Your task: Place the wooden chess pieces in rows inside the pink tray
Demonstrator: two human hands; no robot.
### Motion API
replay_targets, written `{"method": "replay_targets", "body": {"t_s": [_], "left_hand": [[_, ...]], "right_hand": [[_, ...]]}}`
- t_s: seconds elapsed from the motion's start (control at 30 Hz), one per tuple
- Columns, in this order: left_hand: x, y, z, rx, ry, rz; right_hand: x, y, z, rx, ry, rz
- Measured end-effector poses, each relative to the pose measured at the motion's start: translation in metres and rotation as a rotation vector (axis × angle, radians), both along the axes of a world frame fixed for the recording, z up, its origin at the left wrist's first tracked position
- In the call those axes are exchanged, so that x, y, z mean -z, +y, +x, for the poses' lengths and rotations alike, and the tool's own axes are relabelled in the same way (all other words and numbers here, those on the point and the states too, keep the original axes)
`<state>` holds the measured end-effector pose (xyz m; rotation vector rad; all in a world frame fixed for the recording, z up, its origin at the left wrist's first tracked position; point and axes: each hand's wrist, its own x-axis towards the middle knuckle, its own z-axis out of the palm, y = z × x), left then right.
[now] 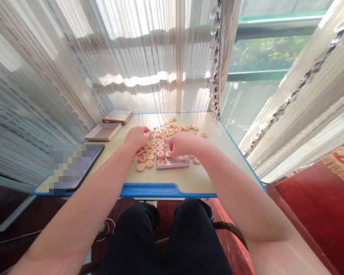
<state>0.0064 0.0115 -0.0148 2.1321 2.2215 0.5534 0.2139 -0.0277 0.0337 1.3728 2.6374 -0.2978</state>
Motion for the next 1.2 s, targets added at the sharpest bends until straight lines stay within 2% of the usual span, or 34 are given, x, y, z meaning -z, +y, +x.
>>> {"method": "replay_targets", "body": {"t_s": [0.17, 0.33, 0.53, 0.87, 1.2], "left_hand": [[0.0, 0.0007, 0.0007, 0.0, 0.022, 0.009], [-0.0016, -0.0009, 0.003, 0.003, 0.026, -0.013], [-0.0016, -0.0012, 0.0015, 0.015, 0.025, -0.007], [-0.0025, -0.0014, 0.0028, 0.011, 0.022, -0.024], [-0.0027, -0.0007, 0.0035, 0.013, 0.025, -0.009]], "right_hand": [[0.0008, -0.002, -0.0028, -0.01, -0.004, 0.036], [0.0029, -0.0004, 0.001, -0.04, 0.028, -0.004], [0.0047, -0.0045, -0.0049, 0.022, -0.016, 0.001], [-0.0015, -0.0064, 0.0012, -0.003, -0.005, -0.007], [0.0019, -0.0074, -0.0038, 0.012, -0.048, 0.015]]}}
